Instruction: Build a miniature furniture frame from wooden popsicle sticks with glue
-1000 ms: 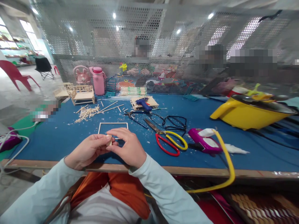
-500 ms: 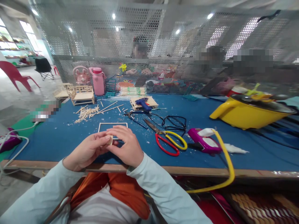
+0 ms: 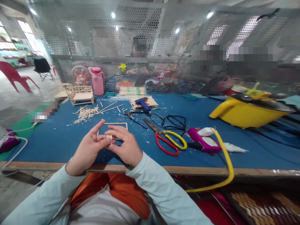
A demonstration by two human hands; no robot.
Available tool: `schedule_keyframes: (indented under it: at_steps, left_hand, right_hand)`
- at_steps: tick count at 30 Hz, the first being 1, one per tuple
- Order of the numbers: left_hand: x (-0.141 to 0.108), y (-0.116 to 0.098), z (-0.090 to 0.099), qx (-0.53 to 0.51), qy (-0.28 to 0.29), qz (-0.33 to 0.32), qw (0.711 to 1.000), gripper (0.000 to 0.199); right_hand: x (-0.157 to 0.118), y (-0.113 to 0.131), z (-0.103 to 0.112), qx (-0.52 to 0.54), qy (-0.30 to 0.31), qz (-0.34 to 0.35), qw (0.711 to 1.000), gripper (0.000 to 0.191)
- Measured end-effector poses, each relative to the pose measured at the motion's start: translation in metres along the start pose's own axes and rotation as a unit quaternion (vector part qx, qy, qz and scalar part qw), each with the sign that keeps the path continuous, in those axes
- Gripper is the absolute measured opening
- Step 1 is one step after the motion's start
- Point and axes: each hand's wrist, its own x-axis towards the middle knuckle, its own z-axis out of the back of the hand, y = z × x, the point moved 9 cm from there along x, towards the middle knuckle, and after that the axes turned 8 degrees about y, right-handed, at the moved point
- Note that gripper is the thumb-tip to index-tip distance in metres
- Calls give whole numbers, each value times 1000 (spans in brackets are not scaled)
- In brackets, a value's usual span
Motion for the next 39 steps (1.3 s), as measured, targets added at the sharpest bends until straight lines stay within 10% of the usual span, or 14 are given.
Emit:
schedule_keyframes:
  at_steps: [5, 12, 24, 39]
  left_hand:
    - [2, 4, 4, -31, -4, 5, 1000, 88]
    - [3, 1, 1, -14, 26, 11, 999, 89]
    - [69, -52, -10, 13, 82, -7, 997, 81]
    - [77, -18, 10, -35, 105, 1, 994, 91]
  right_hand:
    - [-3, -1, -5, -15, 23, -8, 1000, 75]
    - [0, 8, 9, -57, -25, 24, 998, 31]
    - [59, 3, 52, -140, -56, 76, 986, 29]
    - [56, -28, 29, -118, -51, 97, 987, 25]
